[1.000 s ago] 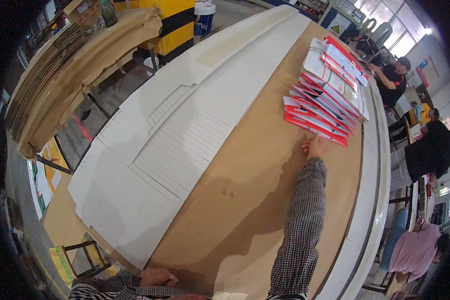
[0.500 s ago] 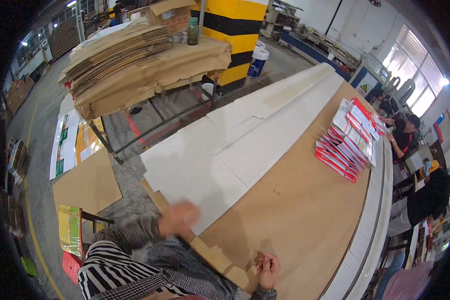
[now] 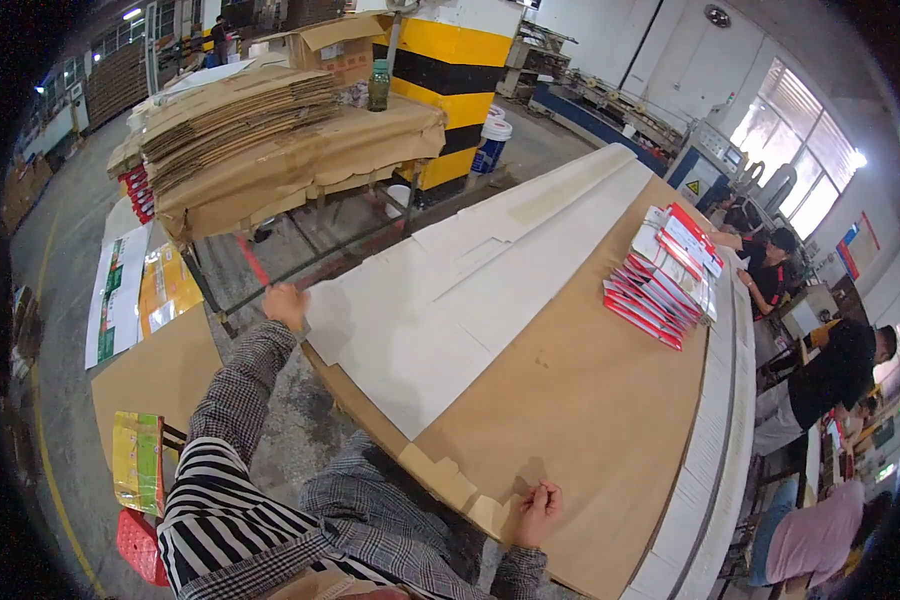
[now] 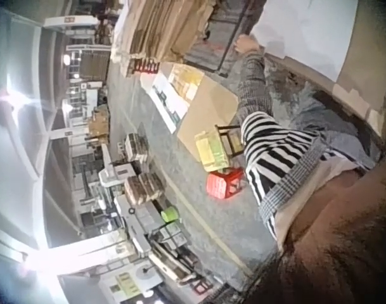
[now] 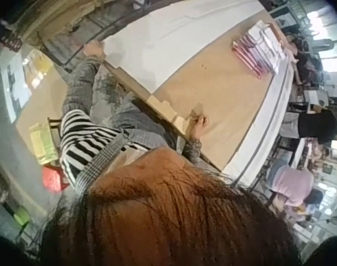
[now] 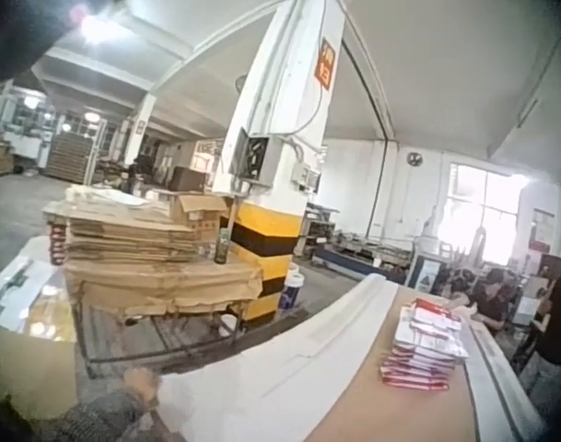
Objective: Folding and stacking cardboard folders on a workbench.
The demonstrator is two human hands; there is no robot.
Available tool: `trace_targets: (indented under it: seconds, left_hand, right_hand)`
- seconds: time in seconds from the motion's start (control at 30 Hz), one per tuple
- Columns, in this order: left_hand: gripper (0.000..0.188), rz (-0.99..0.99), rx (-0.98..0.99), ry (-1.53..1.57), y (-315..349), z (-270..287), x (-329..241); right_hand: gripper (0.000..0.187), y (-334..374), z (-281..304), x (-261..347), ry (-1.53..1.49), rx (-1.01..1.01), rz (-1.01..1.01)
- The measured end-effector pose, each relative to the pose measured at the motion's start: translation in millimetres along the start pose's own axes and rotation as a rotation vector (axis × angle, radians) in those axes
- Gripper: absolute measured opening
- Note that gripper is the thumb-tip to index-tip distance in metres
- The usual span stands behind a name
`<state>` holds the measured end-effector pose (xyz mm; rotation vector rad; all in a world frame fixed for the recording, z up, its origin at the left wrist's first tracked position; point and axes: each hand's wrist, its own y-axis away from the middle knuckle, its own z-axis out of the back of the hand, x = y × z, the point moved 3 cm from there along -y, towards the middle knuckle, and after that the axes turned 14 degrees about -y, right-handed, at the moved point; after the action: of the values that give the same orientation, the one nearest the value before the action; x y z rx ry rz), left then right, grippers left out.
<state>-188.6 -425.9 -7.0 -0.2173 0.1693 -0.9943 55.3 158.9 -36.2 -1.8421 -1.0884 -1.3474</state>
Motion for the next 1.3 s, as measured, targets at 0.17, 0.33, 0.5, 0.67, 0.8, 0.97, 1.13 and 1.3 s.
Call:
trace_targets:
  seconds: [0.17,0.33,0.5,0.67,0.8,0.97,1.13,1.3]
  left_hand:
    - [0.008,-0.165,0.083,1.067,67,107,-40]
    - [0.014,-0.640,0.128,1.382,270,185,-106]
    - [0.015,-1.068,0.942,1.485,352,178,-129]
    - [0.050,-1.486,0.013,0.667,355,151,-165]
    - [0.052,-1.588,-0.099,0.476,383,113,-204]
    - [0.026,-1.633,0.528,0.493,412,97,-231]
    - [0.014,-1.457,0.622,0.558,395,102,-261]
    - [0.036,-1.328,0.148,0.537,398,106,-278]
  right_hand:
    - [0.030,34,-78,41,0.558,0.284,0.548]
    - [0.046,81,-185,124,0.877,0.578,0.803]
    - [0.050,84,-84,101,0.839,0.622,0.644]
    - [0.036,103,72,95,0.937,0.386,0.380]
    - [0.050,125,175,96,0.570,0.190,0.132]
    - [0.034,133,214,110,0.698,0.084,0.184]
    - [0.028,117,215,117,0.904,-0.080,0.104]
    - [0.035,79,194,108,0.971,-0.448,-0.166]
